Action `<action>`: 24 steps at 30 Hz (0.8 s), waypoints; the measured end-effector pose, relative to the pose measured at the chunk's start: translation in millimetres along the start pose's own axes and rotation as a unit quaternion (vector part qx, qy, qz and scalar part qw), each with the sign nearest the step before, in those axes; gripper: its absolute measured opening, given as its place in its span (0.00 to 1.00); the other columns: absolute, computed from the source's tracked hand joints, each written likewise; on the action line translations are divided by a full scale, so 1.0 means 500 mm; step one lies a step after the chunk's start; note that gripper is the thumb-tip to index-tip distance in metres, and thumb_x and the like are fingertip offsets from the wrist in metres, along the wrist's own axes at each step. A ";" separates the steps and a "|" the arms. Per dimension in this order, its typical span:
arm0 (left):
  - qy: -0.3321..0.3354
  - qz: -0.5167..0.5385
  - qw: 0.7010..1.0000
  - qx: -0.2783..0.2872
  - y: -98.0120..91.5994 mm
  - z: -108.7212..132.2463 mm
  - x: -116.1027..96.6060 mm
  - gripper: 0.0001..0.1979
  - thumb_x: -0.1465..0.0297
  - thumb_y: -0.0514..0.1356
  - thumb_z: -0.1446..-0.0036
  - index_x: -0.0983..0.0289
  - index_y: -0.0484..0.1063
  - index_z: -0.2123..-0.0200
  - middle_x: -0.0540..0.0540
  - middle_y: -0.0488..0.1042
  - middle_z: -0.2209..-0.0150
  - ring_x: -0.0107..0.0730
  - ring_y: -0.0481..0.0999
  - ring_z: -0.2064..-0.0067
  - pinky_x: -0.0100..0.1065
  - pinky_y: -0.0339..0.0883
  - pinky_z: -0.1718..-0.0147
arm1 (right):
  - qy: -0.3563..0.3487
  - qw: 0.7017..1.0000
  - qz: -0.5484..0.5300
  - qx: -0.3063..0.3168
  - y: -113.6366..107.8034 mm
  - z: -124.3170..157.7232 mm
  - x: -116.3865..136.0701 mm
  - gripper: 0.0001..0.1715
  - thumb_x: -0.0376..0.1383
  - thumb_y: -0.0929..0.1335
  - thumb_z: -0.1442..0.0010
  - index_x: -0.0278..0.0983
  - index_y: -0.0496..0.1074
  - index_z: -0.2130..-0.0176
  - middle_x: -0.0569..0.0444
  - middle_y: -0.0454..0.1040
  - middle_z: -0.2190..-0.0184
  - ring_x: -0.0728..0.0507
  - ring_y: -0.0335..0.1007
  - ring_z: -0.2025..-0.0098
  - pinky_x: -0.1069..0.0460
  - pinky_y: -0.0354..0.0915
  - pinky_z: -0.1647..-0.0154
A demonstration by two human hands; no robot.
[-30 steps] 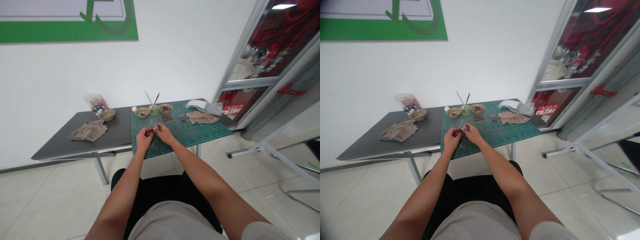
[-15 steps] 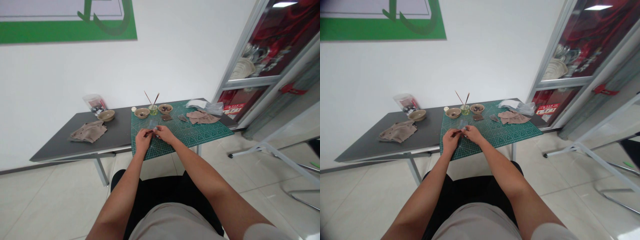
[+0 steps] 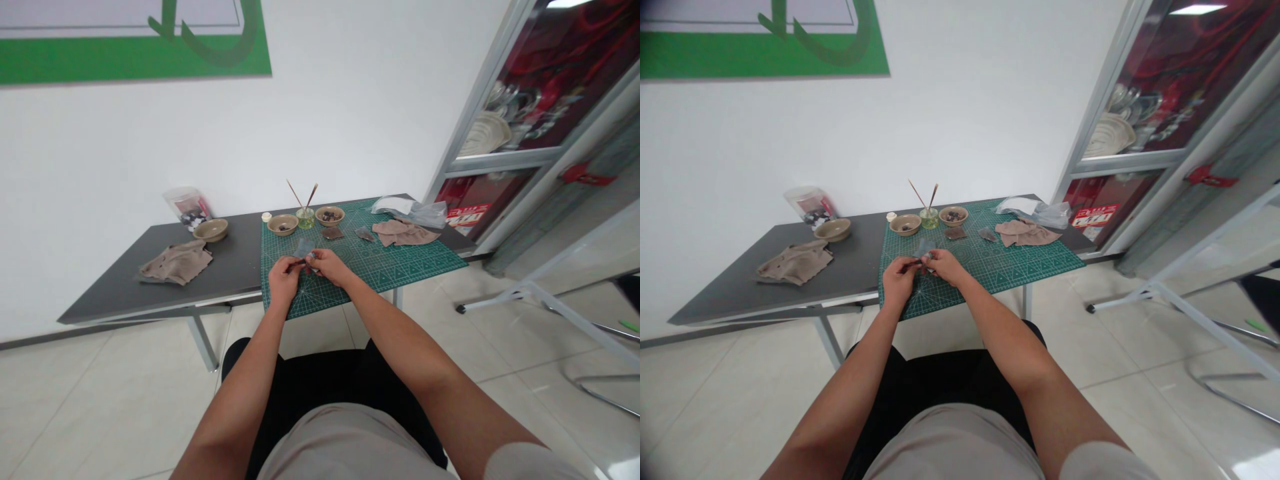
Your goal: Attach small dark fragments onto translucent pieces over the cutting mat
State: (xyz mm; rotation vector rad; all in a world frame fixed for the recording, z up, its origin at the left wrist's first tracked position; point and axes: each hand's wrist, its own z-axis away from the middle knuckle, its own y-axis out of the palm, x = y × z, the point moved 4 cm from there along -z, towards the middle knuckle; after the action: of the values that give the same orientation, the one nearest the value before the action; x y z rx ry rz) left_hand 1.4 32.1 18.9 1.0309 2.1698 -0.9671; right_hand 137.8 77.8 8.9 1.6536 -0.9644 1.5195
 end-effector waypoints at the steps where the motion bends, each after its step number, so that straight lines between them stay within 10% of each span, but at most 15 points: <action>1: 0.005 0.002 1.000 -0.002 0.000 -0.001 0.000 0.04 0.71 0.60 0.46 0.61 0.76 0.70 0.52 0.76 0.68 0.31 0.74 0.64 0.34 0.68 0.60 | 0.003 1.000 0.004 0.013 0.002 0.000 0.001 0.29 0.57 0.71 0.51 0.34 0.68 0.67 0.58 0.70 0.79 0.53 0.56 0.80 0.58 0.48 0.81; 24: 0.068 0.020 0.997 -0.017 0.002 0.003 0.003 0.03 0.73 0.61 0.46 0.61 0.74 0.70 0.51 0.73 0.68 0.32 0.73 0.64 0.35 0.67 0.61 | -0.028 0.999 -0.040 0.019 -0.008 0.006 0.004 0.29 0.55 0.73 0.53 0.33 0.71 0.66 0.57 0.72 0.78 0.53 0.59 0.79 0.58 0.46 0.81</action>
State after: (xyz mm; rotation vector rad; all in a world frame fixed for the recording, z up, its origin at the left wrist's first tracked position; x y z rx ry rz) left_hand 1.4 32.0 16.7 1.1487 2.2583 -0.8607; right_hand 142.9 77.1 10.6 1.7504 -0.8928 1.4535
